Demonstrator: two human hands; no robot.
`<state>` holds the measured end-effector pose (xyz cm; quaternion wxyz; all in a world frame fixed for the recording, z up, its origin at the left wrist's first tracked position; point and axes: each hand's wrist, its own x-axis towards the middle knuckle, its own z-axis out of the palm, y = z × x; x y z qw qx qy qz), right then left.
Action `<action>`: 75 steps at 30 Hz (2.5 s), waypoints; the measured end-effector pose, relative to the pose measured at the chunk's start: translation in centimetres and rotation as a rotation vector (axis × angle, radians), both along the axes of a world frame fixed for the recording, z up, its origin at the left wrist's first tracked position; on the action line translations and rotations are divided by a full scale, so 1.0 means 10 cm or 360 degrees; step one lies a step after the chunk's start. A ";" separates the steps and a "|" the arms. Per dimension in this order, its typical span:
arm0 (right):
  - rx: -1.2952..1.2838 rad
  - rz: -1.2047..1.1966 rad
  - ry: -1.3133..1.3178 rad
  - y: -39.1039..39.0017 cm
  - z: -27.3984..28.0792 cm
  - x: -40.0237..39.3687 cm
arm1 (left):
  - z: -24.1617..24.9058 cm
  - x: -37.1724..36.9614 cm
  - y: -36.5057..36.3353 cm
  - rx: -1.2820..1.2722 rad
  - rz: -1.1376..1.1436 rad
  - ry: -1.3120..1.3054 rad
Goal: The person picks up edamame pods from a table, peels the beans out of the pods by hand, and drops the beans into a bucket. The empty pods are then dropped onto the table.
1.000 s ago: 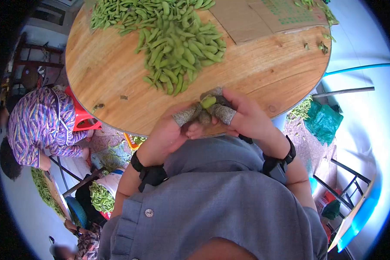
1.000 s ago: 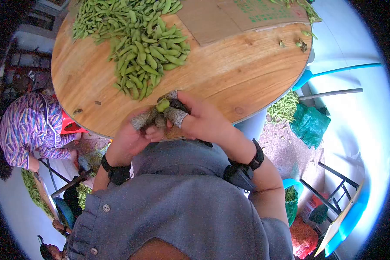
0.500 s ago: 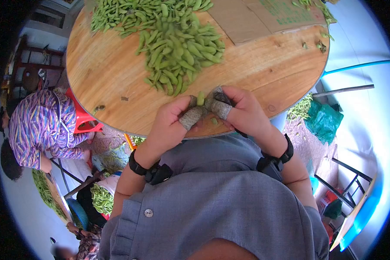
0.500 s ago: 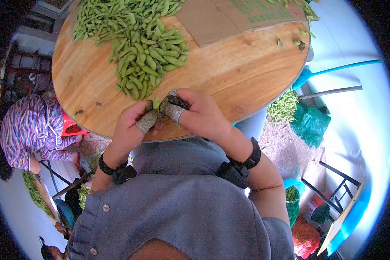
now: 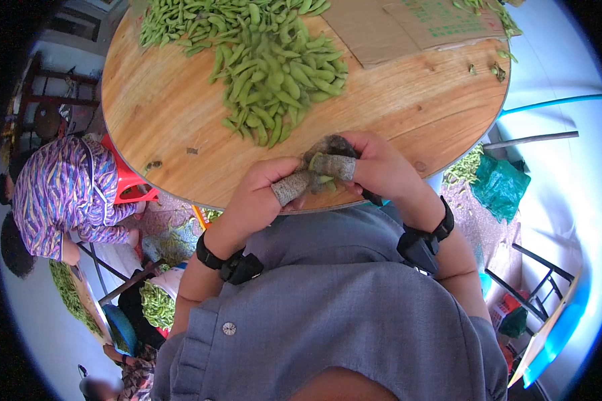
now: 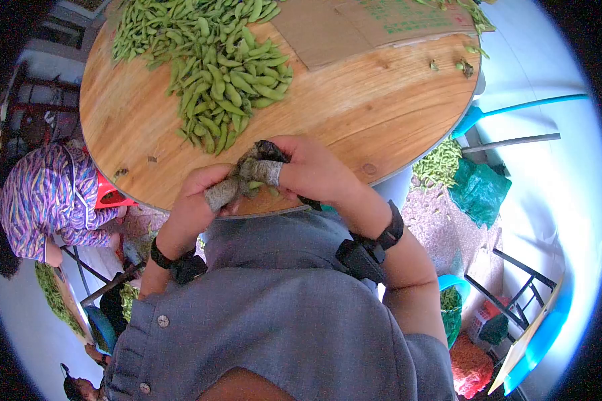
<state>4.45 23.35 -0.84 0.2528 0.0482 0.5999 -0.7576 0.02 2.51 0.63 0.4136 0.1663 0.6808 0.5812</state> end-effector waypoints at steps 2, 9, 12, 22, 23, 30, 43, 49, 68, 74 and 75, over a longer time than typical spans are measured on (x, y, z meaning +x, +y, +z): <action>0.0148 -0.0140 0.0285 -0.07 -0.20 0.04 | -0.05 0.00 0.02 -0.0027 0.0018 -0.0113; 0.0368 -0.0148 0.0601 -0.09 -0.31 0.10 | -0.30 0.00 -0.01 0.0430 0.0230 -0.0855; 0.0529 -0.0142 0.0685 -0.09 -0.27 0.11 | -0.34 0.02 -0.02 0.0785 0.0343 -0.1324; 0.0981 0.0203 0.0699 -0.08 -0.11 0.11 | -0.10 -0.01 -0.17 -0.0202 0.0105 0.0261; 0.1142 0.0195 0.1032 -0.11 -0.17 0.12 | -0.10 -0.01 -0.23 -0.0201 0.0112 0.0262; 0.1565 0.0492 0.1214 -0.20 0.03 0.27 | -0.26 0.11 -1.16 0.0013 0.0904 -0.0057; 0.2116 -0.0601 0.1171 0.07 -0.11 -0.43 | 0.21 0.24 -1.47 -0.2069 0.0408 0.1373; 0.1941 -0.0235 0.1057 0.02 0.05 -0.07 | 0.26 -0.02 -0.33 -0.0512 0.0300 0.1808; 0.1515 0.0005 0.0541 -0.01 0.07 0.06 | -0.03 -0.13 -0.01 0.0187 0.0383 -0.0107; 0.1296 -0.0002 0.0737 0.02 0.13 0.09 | -0.08 -0.11 -0.03 0.0203 0.0373 -0.0145; 0.1302 -0.0002 0.0735 0.02 0.18 0.08 | -0.06 -0.09 -0.01 0.0158 0.0441 -0.0188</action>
